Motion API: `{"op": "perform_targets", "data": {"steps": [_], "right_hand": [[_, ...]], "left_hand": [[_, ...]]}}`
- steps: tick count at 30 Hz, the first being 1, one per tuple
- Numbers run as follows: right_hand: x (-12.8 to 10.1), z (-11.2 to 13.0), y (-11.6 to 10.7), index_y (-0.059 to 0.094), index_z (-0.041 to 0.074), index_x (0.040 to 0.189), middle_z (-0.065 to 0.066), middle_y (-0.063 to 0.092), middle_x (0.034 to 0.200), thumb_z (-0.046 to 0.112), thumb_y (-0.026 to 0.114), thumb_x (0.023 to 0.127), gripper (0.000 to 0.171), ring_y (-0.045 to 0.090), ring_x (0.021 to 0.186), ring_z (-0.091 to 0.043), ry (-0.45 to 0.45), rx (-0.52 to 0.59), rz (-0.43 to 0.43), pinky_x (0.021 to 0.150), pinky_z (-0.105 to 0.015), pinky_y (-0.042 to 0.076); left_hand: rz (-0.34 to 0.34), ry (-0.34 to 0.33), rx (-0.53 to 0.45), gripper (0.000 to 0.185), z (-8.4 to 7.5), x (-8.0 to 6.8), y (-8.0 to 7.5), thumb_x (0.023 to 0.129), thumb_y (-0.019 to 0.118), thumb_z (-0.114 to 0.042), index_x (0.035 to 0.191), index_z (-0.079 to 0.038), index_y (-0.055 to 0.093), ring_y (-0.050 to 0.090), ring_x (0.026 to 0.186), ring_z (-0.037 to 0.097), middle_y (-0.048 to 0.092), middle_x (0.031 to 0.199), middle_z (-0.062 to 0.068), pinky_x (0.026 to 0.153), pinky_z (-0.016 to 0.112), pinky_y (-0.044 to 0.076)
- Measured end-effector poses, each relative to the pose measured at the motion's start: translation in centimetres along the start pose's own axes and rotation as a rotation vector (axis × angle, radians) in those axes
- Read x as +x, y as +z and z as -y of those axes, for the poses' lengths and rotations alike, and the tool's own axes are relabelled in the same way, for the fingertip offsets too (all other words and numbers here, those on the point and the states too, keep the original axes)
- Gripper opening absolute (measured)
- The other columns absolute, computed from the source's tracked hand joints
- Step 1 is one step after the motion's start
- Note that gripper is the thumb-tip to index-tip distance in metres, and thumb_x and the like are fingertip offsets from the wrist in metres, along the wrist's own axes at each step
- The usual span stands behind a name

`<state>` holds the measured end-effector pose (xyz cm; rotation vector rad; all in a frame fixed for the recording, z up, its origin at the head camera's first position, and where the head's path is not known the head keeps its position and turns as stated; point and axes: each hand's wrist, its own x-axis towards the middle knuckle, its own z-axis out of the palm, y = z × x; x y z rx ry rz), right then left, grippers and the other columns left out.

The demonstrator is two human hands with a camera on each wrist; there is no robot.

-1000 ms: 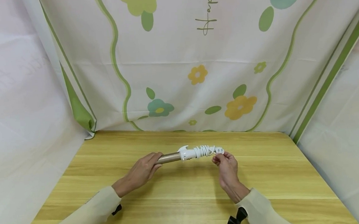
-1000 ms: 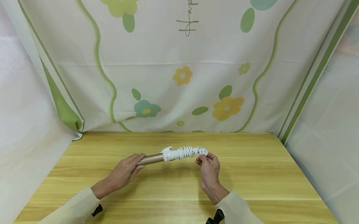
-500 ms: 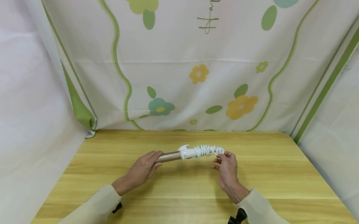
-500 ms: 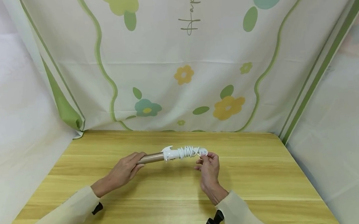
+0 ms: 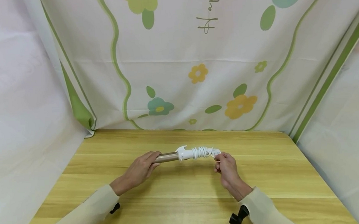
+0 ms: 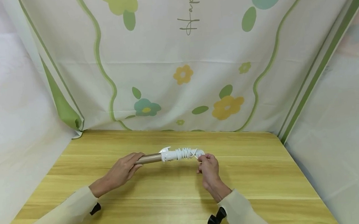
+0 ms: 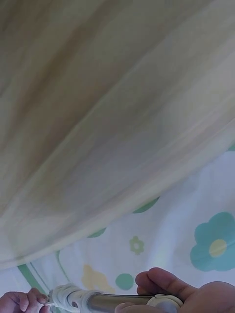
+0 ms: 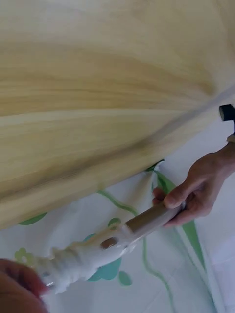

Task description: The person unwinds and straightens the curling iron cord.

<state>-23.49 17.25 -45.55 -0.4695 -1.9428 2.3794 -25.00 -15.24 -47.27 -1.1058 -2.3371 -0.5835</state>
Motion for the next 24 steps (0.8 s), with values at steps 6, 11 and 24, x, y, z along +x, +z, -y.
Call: {"op": "perform_targets", "data": {"steps": [6, 11, 24], "right_hand": [[0.4, 0.7, -1.2, 0.056, 0.006, 0.103, 0.002, 0.062, 0.086, 0.015, 0.048, 0.102, 0.012, 0.053, 0.062, -0.006, 0.064, 0.060, 0.164, 0.056, -0.019, 0.046], [0.5, 1.4, -2.0, 0.062, 0.011, 0.091, 0.004, 0.065, 0.082, 0.015, 0.049, 0.102, 0.017, 0.051, 0.066, -0.005, 0.069, 0.063, 0.240, 0.057, -0.019, 0.044], [0.8, 1.7, -3.4, 0.056, 0.003, 0.103, -0.001, 0.063, 0.087, 0.010, 0.041, 0.104, 0.017, 0.056, 0.075, -0.007, 0.084, -0.006, 0.449, 0.069, -0.020, 0.051]], "left_hand": [[0.004, -0.059, 0.012, 0.039, 0.6, -0.5, -0.6, 0.090, 0.071, -0.006, 0.127, -0.002, 0.059, 0.068, 0.089, 0.018, 0.068, 0.110, 0.011, 0.072, 0.031, 0.057], [0.013, -0.061, -0.014, 0.038, 0.9, -0.4, -1.1, 0.091, 0.070, -0.008, 0.128, -0.003, 0.059, 0.068, 0.090, 0.017, 0.068, 0.111, 0.010, 0.072, 0.030, 0.057], [0.030, -0.089, -0.069, 0.040, 1.1, -0.4, -1.8, 0.091, 0.070, -0.008, 0.129, -0.002, 0.061, 0.069, 0.094, 0.020, 0.069, 0.115, 0.012, 0.074, 0.033, 0.057]]}}
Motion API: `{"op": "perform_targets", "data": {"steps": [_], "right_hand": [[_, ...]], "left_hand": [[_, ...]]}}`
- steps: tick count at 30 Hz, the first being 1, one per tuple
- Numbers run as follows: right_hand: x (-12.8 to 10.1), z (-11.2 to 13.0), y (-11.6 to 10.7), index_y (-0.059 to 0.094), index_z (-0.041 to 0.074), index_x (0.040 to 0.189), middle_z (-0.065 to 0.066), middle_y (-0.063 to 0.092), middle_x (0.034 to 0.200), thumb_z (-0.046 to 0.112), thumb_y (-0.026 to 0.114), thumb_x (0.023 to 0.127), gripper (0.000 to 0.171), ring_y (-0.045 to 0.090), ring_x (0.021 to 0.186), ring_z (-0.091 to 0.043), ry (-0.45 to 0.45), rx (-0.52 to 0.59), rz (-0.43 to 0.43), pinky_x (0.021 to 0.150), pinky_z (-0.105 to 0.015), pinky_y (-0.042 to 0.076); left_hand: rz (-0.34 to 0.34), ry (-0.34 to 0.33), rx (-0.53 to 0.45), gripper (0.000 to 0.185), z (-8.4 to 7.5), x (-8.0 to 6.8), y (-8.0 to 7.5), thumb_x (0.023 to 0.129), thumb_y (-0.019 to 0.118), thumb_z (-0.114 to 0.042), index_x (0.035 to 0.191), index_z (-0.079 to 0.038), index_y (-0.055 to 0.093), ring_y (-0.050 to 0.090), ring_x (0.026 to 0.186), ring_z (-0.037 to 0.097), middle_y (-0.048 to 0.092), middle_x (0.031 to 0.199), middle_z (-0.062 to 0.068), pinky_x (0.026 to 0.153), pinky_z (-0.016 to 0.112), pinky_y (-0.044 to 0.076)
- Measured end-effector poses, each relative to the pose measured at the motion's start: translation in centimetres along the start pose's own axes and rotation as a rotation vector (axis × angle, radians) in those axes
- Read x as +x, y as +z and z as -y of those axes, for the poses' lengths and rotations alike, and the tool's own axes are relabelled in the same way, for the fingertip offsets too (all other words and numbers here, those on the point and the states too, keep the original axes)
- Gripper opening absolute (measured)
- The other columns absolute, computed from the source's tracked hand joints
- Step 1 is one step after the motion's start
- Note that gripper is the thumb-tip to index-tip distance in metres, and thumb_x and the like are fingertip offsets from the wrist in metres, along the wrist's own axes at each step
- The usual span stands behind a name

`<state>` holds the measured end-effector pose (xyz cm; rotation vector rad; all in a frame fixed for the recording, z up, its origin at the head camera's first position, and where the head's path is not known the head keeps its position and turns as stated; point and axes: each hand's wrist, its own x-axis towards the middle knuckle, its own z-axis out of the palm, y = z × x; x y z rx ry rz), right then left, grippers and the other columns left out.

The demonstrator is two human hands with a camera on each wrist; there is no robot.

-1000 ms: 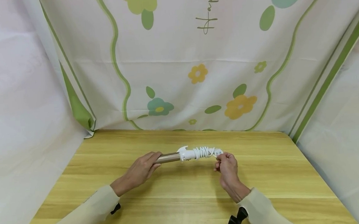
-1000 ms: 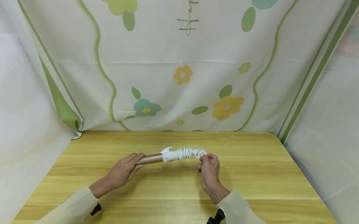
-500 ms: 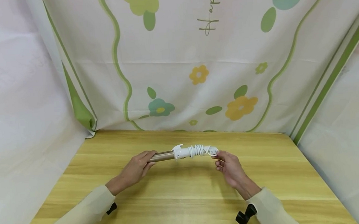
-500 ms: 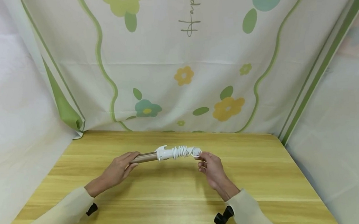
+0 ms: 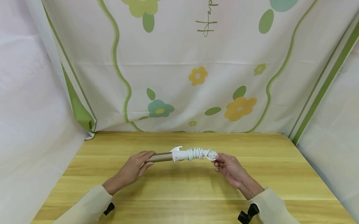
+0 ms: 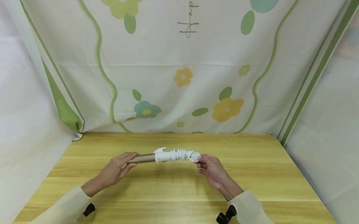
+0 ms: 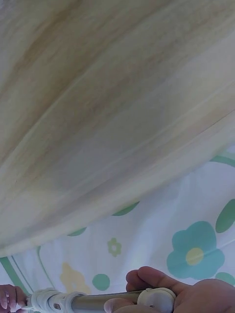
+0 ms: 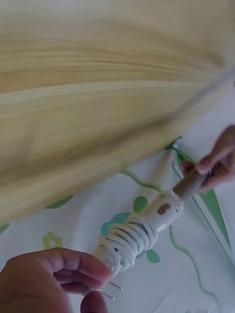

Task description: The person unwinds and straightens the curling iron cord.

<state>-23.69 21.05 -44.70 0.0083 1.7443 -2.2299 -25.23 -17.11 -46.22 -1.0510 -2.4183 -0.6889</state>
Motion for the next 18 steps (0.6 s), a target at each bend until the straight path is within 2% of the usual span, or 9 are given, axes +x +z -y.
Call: {"op": "perform_targets", "data": {"steps": [4, 8, 13, 15, 18], "right_hand": [[0.0, 0.0, 0.6, 0.047, -0.002, 0.107, -0.007, 0.056, 0.093, 0.010, 0.034, 0.105, 0.018, 0.055, 0.074, -0.009, -0.014, -0.143, -0.049, 0.072, -0.023, 0.053], [0.1, -0.2, 1.4, 0.046, -0.003, 0.103, -0.008, 0.053, 0.090, 0.008, 0.031, 0.104, 0.018, 0.052, 0.071, -0.010, -0.008, -0.225, -0.129, 0.068, -0.024, 0.052], [-0.2, -0.3, 1.9, 0.047, -0.004, 0.099, -0.009, 0.054, 0.085, 0.005, 0.035, 0.102, 0.014, 0.052, 0.066, -0.012, -0.009, -0.327, -0.209, 0.063, -0.026, 0.053], [-0.3, -0.3, 1.8, 0.047, -0.004, 0.098, -0.010, 0.055, 0.086, 0.004, 0.037, 0.102, 0.013, 0.055, 0.068, -0.013, -0.011, -0.359, -0.202, 0.065, -0.029, 0.056], [-0.5, -0.1, 1.0, 0.048, -0.006, 0.101, -0.011, 0.058, 0.090, 0.005, 0.039, 0.104, 0.014, 0.060, 0.075, -0.015, 0.014, -0.363, -0.129, 0.074, -0.031, 0.058]], "left_hand": [[-0.008, 0.028, 0.021, 0.039, 0.1, 0.2, -0.2, 0.090, 0.071, -0.007, 0.127, 0.000, 0.061, 0.069, 0.091, 0.020, 0.069, 0.113, 0.012, 0.072, 0.033, 0.057], [-0.017, 0.067, 0.042, 0.038, 0.1, 0.2, -0.1, 0.089, 0.071, -0.006, 0.126, -0.002, 0.061, 0.069, 0.090, 0.018, 0.069, 0.111, 0.010, 0.071, 0.032, 0.057], [-0.017, 0.106, 0.077, 0.040, 0.0, 0.2, 0.1, 0.088, 0.073, -0.005, 0.126, -0.004, 0.061, 0.069, 0.091, 0.017, 0.068, 0.112, 0.008, 0.072, 0.030, 0.058], [-0.011, 0.111, 0.091, 0.040, -0.1, 0.2, 0.1, 0.087, 0.074, -0.006, 0.125, -0.004, 0.061, 0.069, 0.092, 0.017, 0.067, 0.112, 0.008, 0.073, 0.029, 0.058], [-0.003, 0.107, 0.107, 0.041, -0.3, 0.2, 0.1, 0.087, 0.074, -0.006, 0.126, -0.005, 0.061, 0.069, 0.093, 0.016, 0.067, 0.112, 0.007, 0.073, 0.028, 0.058]]}}
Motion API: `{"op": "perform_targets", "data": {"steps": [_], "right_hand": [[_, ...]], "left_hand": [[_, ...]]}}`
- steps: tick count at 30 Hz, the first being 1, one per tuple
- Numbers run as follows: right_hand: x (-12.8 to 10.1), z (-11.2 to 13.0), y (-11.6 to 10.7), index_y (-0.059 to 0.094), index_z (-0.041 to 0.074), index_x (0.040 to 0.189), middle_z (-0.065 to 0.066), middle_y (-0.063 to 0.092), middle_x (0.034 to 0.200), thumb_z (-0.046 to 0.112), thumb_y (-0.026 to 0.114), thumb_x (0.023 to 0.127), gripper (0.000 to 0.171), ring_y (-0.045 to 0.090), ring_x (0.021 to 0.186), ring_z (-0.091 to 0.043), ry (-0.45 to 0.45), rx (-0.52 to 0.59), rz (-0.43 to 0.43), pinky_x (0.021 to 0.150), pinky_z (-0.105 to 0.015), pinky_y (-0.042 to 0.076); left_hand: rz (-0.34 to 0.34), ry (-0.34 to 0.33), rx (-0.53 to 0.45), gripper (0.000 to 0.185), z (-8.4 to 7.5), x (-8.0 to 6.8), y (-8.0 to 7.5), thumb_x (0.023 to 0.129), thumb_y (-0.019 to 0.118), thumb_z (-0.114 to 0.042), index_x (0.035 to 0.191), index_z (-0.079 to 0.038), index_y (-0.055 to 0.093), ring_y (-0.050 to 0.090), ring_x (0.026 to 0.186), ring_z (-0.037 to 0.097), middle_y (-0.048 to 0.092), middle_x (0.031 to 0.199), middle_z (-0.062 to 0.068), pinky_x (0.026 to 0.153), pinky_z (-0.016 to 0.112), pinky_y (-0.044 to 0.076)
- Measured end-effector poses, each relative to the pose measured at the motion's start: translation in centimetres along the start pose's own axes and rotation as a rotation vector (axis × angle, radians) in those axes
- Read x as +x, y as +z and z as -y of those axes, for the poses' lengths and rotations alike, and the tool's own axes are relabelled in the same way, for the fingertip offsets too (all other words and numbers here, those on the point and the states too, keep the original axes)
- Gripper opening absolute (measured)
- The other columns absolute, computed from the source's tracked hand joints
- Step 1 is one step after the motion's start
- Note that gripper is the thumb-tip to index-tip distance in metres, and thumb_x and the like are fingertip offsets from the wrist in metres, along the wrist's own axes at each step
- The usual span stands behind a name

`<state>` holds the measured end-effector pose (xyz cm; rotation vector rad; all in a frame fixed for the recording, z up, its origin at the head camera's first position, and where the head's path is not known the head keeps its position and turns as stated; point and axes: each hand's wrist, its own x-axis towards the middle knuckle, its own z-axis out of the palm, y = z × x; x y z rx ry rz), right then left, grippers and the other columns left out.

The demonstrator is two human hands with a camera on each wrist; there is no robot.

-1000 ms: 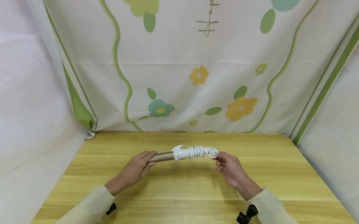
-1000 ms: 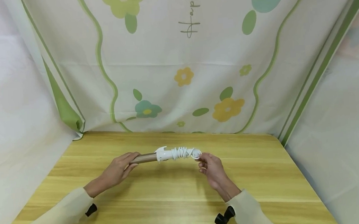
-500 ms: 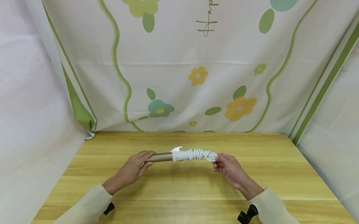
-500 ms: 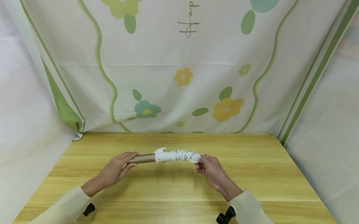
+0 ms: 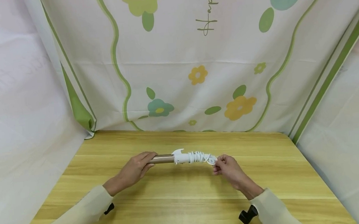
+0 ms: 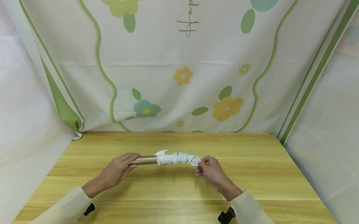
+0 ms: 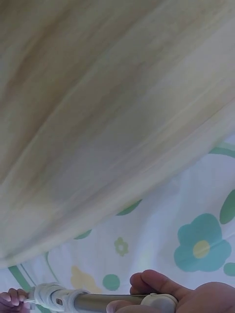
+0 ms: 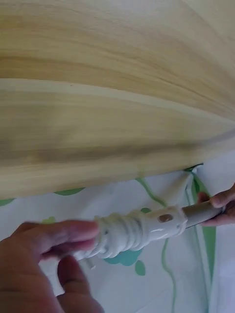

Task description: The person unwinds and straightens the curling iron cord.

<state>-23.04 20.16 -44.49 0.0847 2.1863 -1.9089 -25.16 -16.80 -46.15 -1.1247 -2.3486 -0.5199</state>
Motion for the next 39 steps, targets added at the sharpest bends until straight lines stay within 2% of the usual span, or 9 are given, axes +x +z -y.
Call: {"op": "perform_targets", "data": {"steps": [4, 6, 10, 13, 18, 24, 30, 33, 39], "right_hand": [[0.2, -0.2, -1.4, 0.048, -0.007, 0.112, -0.009, 0.059, 0.097, 0.015, 0.040, 0.107, 0.025, 0.062, 0.087, -0.015, 0.032, 0.115, 0.150, 0.088, -0.032, 0.056], [0.4, -0.3, -1.6, 0.049, -0.006, 0.116, -0.007, 0.059, 0.098, 0.025, 0.042, 0.107, 0.033, 0.062, 0.088, -0.015, 0.044, 0.165, 0.174, 0.090, -0.033, 0.056], [0.8, -0.5, -1.3, 0.053, -0.004, 0.112, -0.003, 0.062, 0.089, 0.035, 0.055, 0.102, 0.041, 0.063, 0.082, -0.014, 0.064, 0.176, 0.118, 0.084, -0.030, 0.057], [0.9, -0.6, -0.8, 0.056, -0.004, 0.109, -0.001, 0.063, 0.083, 0.029, 0.059, 0.100, 0.034, 0.063, 0.079, -0.014, 0.066, 0.152, 0.067, 0.078, -0.028, 0.058], [0.7, -0.4, -0.6, 0.057, -0.003, 0.105, -0.004, 0.064, 0.084, 0.021, 0.059, 0.101, 0.024, 0.062, 0.076, -0.013, 0.063, 0.127, 0.052, 0.075, -0.027, 0.058], [0.6, -0.4, -0.5, 0.056, -0.004, 0.103, -0.005, 0.061, 0.084, 0.021, 0.057, 0.102, 0.025, 0.060, 0.074, -0.011, 0.059, 0.071, 0.058, 0.072, -0.025, 0.057], [0.6, -0.7, -0.3, 0.047, -0.003, 0.103, -0.003, 0.059, 0.078, 0.015, 0.056, 0.102, 0.020, 0.055, 0.065, -0.009, 0.037, 0.039, 0.047, 0.065, -0.026, 0.055], [0.6, -0.8, -0.2, 0.044, -0.002, 0.108, -0.005, 0.061, 0.081, 0.015, 0.055, 0.102, 0.021, 0.059, 0.069, -0.012, 0.036, 0.046, 0.039, 0.067, -0.028, 0.056], [0.5, -1.0, -0.5, 0.039, -0.002, 0.117, -0.005, 0.066, 0.090, 0.013, 0.057, 0.101, 0.028, 0.066, 0.089, -0.022, 0.014, 0.049, 0.068, 0.077, -0.034, 0.059]], "left_hand": [[0.008, -0.019, -0.002, 0.040, -0.1, -0.1, -0.1, 0.088, 0.073, -0.008, 0.126, -0.005, 0.060, 0.068, 0.091, 0.016, 0.067, 0.111, 0.008, 0.072, 0.029, 0.057], [0.011, -0.023, -0.007, 0.039, 0.0, -0.1, -0.1, 0.089, 0.072, -0.007, 0.127, -0.004, 0.060, 0.068, 0.091, 0.017, 0.067, 0.112, 0.009, 0.072, 0.029, 0.057], [0.011, -0.020, -0.004, 0.039, -0.1, 0.1, -0.2, 0.090, 0.072, -0.008, 0.126, -0.003, 0.060, 0.068, 0.092, 0.017, 0.067, 0.113, 0.010, 0.073, 0.030, 0.057], [0.004, -0.010, -0.001, 0.039, -0.1, 0.1, -0.2, 0.089, 0.072, -0.007, 0.126, -0.004, 0.061, 0.069, 0.092, 0.018, 0.067, 0.113, 0.010, 0.073, 0.030, 0.058], [-0.011, 0.015, 0.004, 0.040, 0.1, 0.0, 0.1, 0.087, 0.073, -0.006, 0.125, -0.003, 0.060, 0.068, 0.090, 0.016, 0.067, 0.110, 0.009, 0.071, 0.029, 0.057], [-0.015, 0.031, 0.001, 0.041, 0.2, -0.2, 0.1, 0.086, 0.074, -0.004, 0.125, -0.003, 0.061, 0.067, 0.088, 0.014, 0.067, 0.108, 0.007, 0.070, 0.027, 0.056], [-0.010, 0.027, 0.013, 0.042, 0.0, 0.1, 0.1, 0.087, 0.073, -0.006, 0.127, -0.005, 0.060, 0.068, 0.093, 0.017, 0.066, 0.112, 0.008, 0.073, 0.029, 0.057], [-0.016, 0.020, 0.016, 0.042, 0.0, 0.1, 0.1, 0.086, 0.074, -0.006, 0.126, -0.003, 0.060, 0.068, 0.094, 0.019, 0.066, 0.113, 0.010, 0.074, 0.030, 0.058], [-0.013, -0.001, 0.007, 0.040, 0.0, -0.1, 0.1, 0.087, 0.074, -0.007, 0.125, -0.002, 0.061, 0.068, 0.091, 0.018, 0.067, 0.111, 0.010, 0.072, 0.031, 0.058]]}}
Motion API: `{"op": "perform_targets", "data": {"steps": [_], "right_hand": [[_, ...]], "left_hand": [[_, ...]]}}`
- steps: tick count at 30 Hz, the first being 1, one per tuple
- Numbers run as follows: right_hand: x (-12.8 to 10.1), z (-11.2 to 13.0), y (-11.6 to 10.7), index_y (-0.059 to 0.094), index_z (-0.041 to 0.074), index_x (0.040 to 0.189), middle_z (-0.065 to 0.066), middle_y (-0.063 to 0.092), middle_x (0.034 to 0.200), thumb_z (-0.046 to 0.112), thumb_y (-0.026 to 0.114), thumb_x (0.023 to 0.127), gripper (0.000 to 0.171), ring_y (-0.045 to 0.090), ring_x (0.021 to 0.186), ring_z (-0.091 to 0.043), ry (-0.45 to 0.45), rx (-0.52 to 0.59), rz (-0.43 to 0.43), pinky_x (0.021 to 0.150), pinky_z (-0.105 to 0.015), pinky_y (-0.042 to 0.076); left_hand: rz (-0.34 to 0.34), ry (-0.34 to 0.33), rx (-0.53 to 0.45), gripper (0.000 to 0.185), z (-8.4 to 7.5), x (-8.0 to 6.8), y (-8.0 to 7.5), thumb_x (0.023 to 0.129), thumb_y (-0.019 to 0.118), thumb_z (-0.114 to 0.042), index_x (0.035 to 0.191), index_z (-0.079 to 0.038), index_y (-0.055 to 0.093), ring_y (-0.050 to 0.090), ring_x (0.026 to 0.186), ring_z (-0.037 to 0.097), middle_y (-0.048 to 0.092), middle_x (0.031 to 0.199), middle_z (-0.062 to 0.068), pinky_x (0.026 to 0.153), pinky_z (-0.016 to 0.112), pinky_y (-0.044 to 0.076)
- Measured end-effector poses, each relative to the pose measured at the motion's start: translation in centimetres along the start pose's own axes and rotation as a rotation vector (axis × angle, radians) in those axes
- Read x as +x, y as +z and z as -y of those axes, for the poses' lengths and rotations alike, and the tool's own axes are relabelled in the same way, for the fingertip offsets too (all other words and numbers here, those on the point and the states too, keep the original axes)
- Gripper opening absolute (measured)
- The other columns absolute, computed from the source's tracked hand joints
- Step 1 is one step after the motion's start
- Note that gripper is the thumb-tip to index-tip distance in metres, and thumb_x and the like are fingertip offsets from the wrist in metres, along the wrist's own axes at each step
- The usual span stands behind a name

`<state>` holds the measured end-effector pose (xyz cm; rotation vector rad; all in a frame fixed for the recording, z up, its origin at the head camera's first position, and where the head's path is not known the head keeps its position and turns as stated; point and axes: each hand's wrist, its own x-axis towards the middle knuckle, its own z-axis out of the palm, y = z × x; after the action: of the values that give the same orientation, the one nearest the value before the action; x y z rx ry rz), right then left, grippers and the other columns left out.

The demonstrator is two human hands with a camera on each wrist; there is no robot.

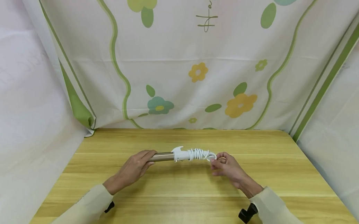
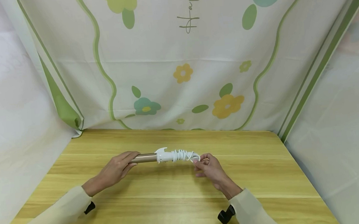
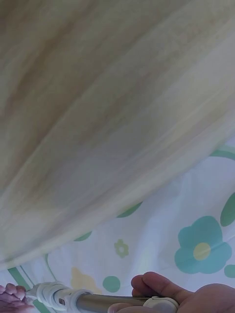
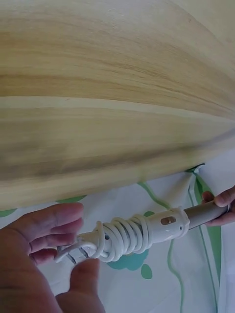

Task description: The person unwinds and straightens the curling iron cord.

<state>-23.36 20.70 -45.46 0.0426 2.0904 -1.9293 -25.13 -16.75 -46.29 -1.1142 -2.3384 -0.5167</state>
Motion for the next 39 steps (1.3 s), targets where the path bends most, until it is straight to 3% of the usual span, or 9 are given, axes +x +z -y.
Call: {"op": "perform_targets", "data": {"steps": [4, 9, 16, 24, 32, 39], "right_hand": [[-0.07, 0.04, 0.05, 0.039, -0.004, 0.120, -0.005, 0.067, 0.090, 0.008, 0.058, 0.099, 0.031, 0.067, 0.090, -0.021, 0.011, 0.017, -0.015, 0.078, -0.033, 0.059], [-0.01, 0.49, 0.39, 0.043, -0.003, 0.118, -0.007, 0.068, 0.085, 0.010, 0.060, 0.099, 0.029, 0.068, 0.081, -0.020, 0.031, 0.026, -0.102, 0.077, -0.035, 0.059], [-0.15, 0.41, 0.45, 0.044, -0.002, 0.117, -0.009, 0.066, 0.096, 0.009, 0.058, 0.100, 0.024, 0.068, 0.093, -0.023, 0.026, 0.034, -0.106, 0.082, -0.038, 0.058], [0.05, 0.03, 0.37, 0.046, -0.005, 0.119, -0.006, 0.068, 0.092, 0.011, 0.061, 0.099, 0.030, 0.070, 0.089, -0.021, 0.004, 0.123, -0.157, 0.084, -0.033, 0.058], [-0.04, 0.31, 0.42, 0.045, -0.003, 0.125, -0.002, 0.074, 0.092, 0.007, 0.056, 0.101, 0.029, 0.073, 0.091, -0.019, -0.007, 0.223, -0.161, 0.094, -0.040, 0.053], [0.15, 0.44, 0.22, 0.048, -0.001, 0.123, -0.002, 0.070, 0.097, 0.010, 0.058, 0.100, 0.027, 0.070, 0.093, -0.017, 0.050, 0.314, -0.163, 0.086, -0.030, 0.057]], "left_hand": [[0.002, -0.006, 0.002, 0.040, -0.04, -0.04, 0.05, 0.087, 0.074, -0.007, 0.125, -0.002, 0.061, 0.068, 0.090, 0.018, 0.067, 0.109, 0.009, 0.072, 0.031, 0.057], [-0.022, 0.019, -0.004, 0.041, -0.01, 0.03, 0.08, 0.086, 0.074, -0.005, 0.125, -0.001, 0.060, 0.068, 0.090, 0.018, 0.067, 0.109, 0.010, 0.072, 0.031, 0.058], [-0.031, 0.028, -0.011, 0.041, -0.09, 0.14, 0.15, 0.087, 0.073, -0.004, 0.125, -0.001, 0.059, 0.069, 0.093, 0.020, 0.066, 0.112, 0.011, 0.074, 0.032, 0.058], [-0.041, 0.020, -0.038, 0.040, -0.01, 0.11, 0.07, 0.088, 0.072, -0.003, 0.126, 0.000, 0.059, 0.069, 0.092, 0.021, 0.066, 0.113, 0.012, 0.072, 0.033, 0.058], [-0.053, 0.011, -0.042, 0.041, 0.06, 0.20, 0.32, 0.088, 0.072, -0.003, 0.127, -0.001, 0.059, 0.069, 0.093, 0.022, 0.067, 0.114, 0.013, 0.073, 0.033, 0.058], [-0.042, 0.018, -0.055, 0.041, 0.09, 0.20, 0.36, 0.087, 0.072, -0.002, 0.126, -0.002, 0.058, 0.069, 0.093, 0.022, 0.067, 0.113, 0.013, 0.072, 0.033, 0.058]]}}
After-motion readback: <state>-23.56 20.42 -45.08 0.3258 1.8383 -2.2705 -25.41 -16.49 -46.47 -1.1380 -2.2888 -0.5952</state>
